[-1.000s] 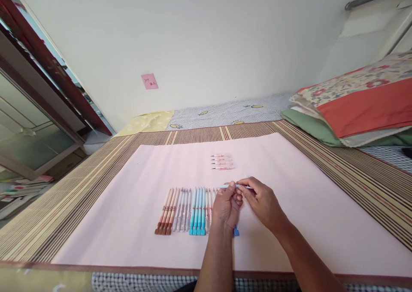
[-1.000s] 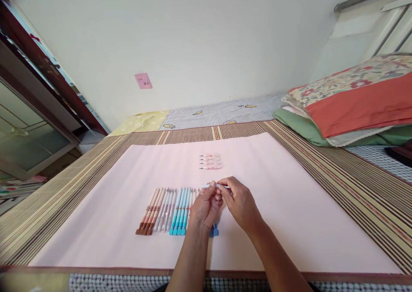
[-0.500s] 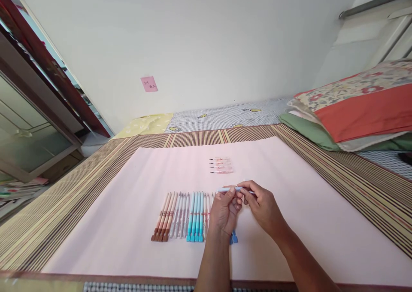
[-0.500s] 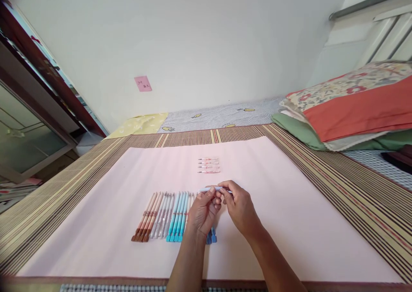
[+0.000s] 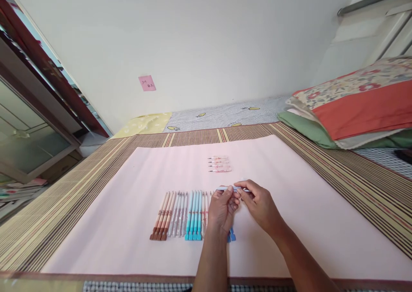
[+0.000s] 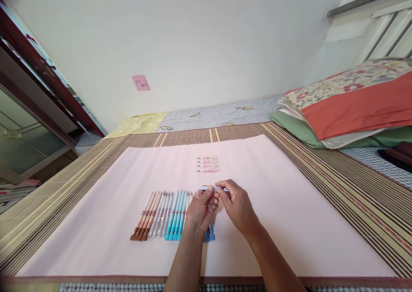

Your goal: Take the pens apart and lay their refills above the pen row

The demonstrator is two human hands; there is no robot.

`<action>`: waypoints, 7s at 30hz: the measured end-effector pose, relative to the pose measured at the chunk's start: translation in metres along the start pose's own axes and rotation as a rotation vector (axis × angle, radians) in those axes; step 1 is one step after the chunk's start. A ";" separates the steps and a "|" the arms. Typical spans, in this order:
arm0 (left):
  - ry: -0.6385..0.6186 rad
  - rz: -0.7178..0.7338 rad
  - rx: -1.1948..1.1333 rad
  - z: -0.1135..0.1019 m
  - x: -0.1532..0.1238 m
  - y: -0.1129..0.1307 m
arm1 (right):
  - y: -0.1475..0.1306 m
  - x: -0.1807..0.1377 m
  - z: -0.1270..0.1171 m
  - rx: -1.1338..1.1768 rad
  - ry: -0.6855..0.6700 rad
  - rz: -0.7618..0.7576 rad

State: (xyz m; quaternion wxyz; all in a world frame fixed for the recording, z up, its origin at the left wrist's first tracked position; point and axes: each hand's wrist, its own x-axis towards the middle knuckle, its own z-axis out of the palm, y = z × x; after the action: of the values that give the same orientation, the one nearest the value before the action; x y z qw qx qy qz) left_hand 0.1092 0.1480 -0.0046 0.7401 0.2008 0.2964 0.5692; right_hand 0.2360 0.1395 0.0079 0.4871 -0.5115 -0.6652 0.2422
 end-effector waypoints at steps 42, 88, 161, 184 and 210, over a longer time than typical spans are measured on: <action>0.200 0.014 -0.128 -0.007 0.006 0.011 | 0.169 0.157 -0.018 -0.383 0.088 0.173; 0.214 0.009 -0.109 -0.007 0.006 0.005 | 0.134 0.153 -0.033 -0.492 0.037 0.103; 0.263 -0.003 -0.074 0.004 0.001 0.004 | 0.152 0.144 -0.027 -0.705 0.116 0.255; 0.274 -0.023 -0.069 0.005 0.002 0.005 | 0.149 0.148 -0.025 -0.670 0.125 0.348; 0.254 0.000 -0.086 0.002 0.003 0.004 | 0.069 0.059 -0.044 -0.545 -0.335 0.256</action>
State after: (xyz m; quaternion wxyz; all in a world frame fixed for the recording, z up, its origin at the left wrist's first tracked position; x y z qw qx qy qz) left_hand 0.1083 0.1520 -0.0017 0.7045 0.0954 0.3631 0.6023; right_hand 0.3066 0.2107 -0.0073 0.1823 -0.6553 -0.7065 0.1955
